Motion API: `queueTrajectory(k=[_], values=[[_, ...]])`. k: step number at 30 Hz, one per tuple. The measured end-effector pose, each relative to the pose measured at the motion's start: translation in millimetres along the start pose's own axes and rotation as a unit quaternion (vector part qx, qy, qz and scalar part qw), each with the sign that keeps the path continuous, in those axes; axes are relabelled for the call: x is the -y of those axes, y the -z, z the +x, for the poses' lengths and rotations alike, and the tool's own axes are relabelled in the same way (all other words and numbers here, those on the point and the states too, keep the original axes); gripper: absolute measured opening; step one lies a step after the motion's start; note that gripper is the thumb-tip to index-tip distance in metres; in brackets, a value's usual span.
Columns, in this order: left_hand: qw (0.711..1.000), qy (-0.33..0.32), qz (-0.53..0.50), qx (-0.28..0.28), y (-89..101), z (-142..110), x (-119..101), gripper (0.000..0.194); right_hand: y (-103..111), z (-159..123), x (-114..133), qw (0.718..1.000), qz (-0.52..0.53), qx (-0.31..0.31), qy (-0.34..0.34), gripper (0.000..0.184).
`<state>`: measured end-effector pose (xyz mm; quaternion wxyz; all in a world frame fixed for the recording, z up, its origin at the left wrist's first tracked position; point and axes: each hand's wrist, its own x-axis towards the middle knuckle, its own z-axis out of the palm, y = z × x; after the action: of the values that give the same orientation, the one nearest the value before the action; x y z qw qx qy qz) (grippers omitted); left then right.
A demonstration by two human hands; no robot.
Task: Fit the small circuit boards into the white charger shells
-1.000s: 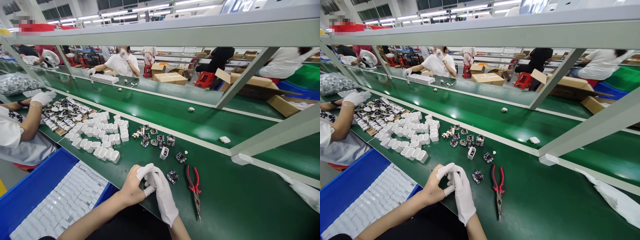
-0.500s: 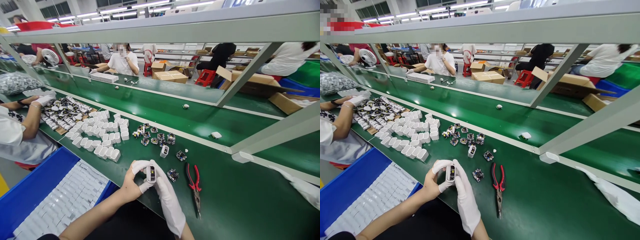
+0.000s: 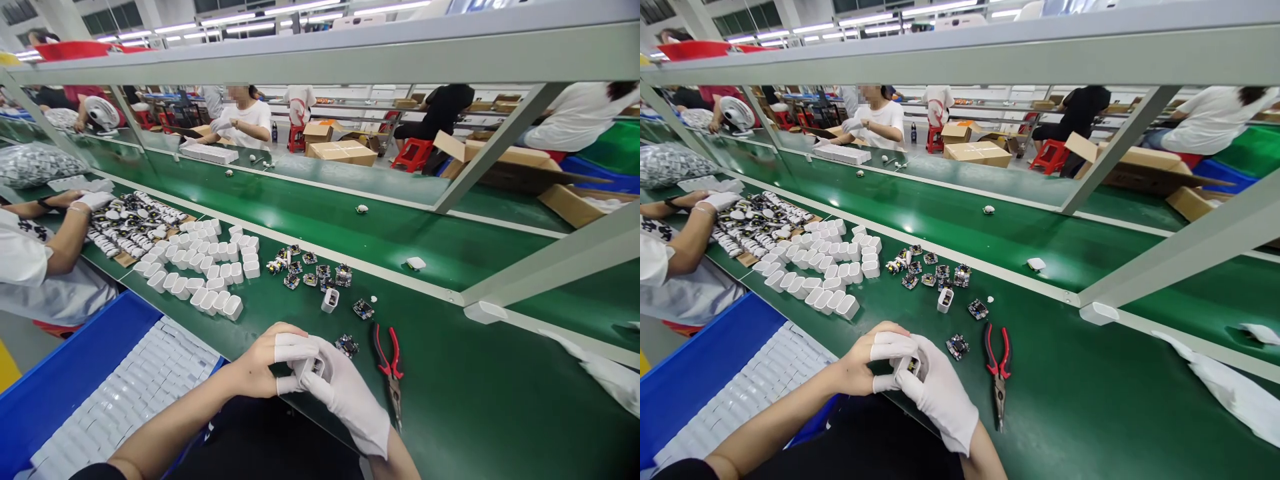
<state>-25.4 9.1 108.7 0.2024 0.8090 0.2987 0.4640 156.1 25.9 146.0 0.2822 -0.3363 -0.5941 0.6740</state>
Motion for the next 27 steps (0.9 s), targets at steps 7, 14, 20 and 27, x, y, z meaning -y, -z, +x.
queueTrajectory(k=[7, 14, 20, 27], values=[[0.991, 0.100, -0.066, 0.063, 6.1, -0.1, 4.7, 0.051, -0.9, 1.7, -2.2, 0.993, 0.085, 0.036, -0.068, 0.014], [0.954, 0.160, -0.209, 0.147, 17.1, 7.4, 14.0, 0.050, -3.7, 5.2, -2.0, 0.943, 0.259, 0.069, -0.199, 0.016], [0.942, 0.153, -0.237, 0.181, 14.5, 7.0, 23.9, 0.046, -14.7, 8.9, -16.4, 0.927, 0.342, 0.026, -0.151, 0.007], [0.923, 0.186, -0.291, 0.168, 8.6, 0.6, 29.6, 0.056, -15.8, 2.1, -19.1, 0.927, 0.331, 0.044, -0.170, 0.004]])
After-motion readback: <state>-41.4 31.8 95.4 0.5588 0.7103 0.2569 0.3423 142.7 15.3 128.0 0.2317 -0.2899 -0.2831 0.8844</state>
